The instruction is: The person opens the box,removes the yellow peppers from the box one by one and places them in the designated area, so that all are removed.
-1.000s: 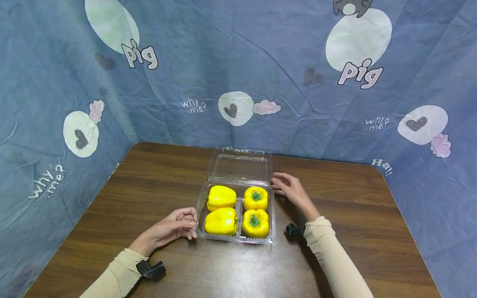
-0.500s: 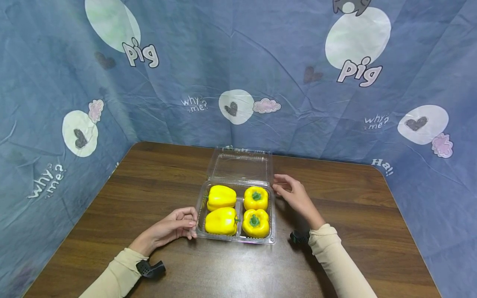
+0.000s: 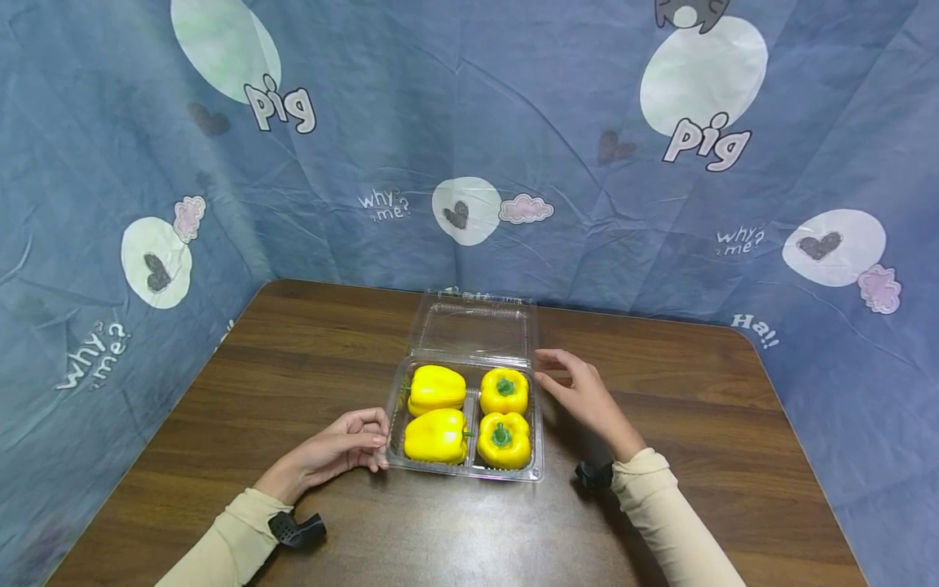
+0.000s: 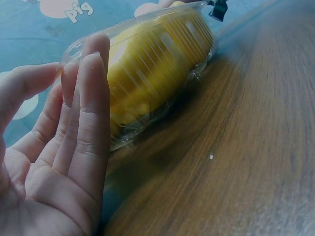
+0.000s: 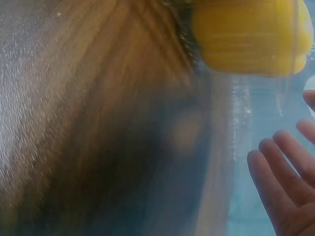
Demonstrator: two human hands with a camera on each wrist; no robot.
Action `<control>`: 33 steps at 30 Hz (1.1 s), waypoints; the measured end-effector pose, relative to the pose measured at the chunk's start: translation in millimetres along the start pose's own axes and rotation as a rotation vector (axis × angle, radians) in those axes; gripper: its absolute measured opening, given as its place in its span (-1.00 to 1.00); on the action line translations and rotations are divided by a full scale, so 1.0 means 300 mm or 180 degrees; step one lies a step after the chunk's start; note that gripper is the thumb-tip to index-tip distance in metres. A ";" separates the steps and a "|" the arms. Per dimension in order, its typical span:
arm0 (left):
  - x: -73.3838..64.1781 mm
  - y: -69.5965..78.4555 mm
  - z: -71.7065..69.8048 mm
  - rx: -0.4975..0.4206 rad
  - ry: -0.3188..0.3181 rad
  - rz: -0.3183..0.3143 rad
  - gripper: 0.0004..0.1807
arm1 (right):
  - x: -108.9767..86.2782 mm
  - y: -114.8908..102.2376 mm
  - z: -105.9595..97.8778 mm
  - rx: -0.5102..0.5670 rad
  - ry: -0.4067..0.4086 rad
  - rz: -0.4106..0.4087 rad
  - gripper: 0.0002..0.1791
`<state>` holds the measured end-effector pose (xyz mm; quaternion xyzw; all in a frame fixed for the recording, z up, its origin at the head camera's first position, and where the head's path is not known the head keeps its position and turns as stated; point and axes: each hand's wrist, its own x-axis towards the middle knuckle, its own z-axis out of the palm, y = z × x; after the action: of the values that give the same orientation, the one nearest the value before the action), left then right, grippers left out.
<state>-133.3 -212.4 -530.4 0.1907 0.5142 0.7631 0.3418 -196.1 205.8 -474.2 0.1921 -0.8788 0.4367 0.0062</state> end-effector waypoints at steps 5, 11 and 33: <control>0.000 0.005 0.005 0.0001 0.0034 -0.0026 -0.91 | 0.008 -0.022 -0.017 -0.0095 0.0052 -0.0124 -0.55; 0.001 0.005 0.005 -0.0007 0.0022 -0.0014 -0.88 | 0.033 -0.074 -0.038 -0.0187 -0.0051 -0.0326 -0.56; 0.001 -0.002 0.005 -0.0017 0.0000 0.0044 -0.88 | 0.173 -0.302 0.002 -0.0672 -0.1289 -0.0926 -0.46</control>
<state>-132.2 -211.1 -530.4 0.1934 0.5109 0.7668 0.3370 -213.1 138.7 -396.1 0.3981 -0.8660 0.2898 -0.0870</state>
